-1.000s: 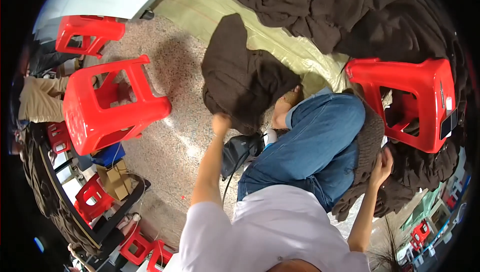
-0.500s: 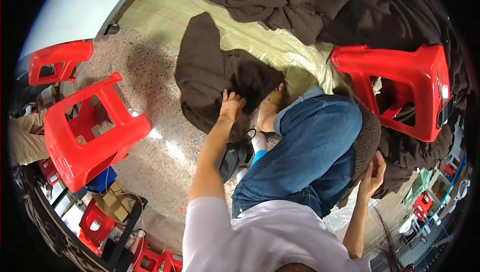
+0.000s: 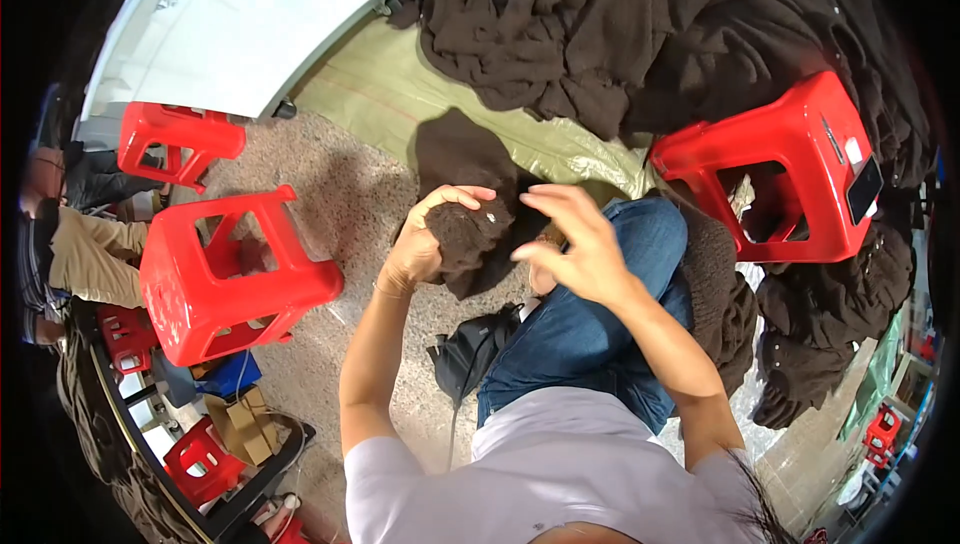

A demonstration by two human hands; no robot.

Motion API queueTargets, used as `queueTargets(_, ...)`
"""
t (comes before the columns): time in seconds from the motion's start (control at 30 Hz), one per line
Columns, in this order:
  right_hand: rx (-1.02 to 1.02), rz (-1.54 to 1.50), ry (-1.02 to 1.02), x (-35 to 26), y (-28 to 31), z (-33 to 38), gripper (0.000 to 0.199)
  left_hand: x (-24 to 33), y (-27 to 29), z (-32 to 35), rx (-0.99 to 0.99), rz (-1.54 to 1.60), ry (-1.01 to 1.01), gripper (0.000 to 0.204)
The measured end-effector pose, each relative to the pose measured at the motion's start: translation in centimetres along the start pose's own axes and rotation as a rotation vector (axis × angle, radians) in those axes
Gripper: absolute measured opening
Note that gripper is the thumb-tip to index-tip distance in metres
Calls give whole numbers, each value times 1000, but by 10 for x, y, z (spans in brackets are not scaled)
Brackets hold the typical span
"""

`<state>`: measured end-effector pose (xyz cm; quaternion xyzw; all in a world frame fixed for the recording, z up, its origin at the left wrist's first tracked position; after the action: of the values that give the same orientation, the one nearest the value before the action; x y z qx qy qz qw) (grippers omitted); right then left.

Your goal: Trimming loose threads and excess material from brown fabric pieces using scissors.

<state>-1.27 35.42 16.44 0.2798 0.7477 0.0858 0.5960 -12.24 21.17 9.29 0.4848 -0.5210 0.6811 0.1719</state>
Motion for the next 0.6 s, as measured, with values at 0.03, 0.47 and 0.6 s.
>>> queueTargets(0.03, -23, 39, 53, -15, -11, -7, 40, 8, -15, -1, -10, -12, -9, 25)
queueTargets(0.47, -10, -10, 68, -113, 94, -101, 17, -13, -56, 32, 674, -746, -317, 54)
queueTargets(0.6, -20, 123, 295, -195, 120, -121, 25, -72, -39, 37, 958, -1149, -212, 53)
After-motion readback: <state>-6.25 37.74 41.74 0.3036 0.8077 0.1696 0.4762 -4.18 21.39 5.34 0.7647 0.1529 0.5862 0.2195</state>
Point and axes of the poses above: each hand's wrist, its own z-axis away from the middle knuckle, its own y-axis out of the back of the hand, x = y × z, the point moved 10 cm from there along -z, towards the middle knuckle, and after that the axes turned 2 degrees about -x, right-handed, at the moved point
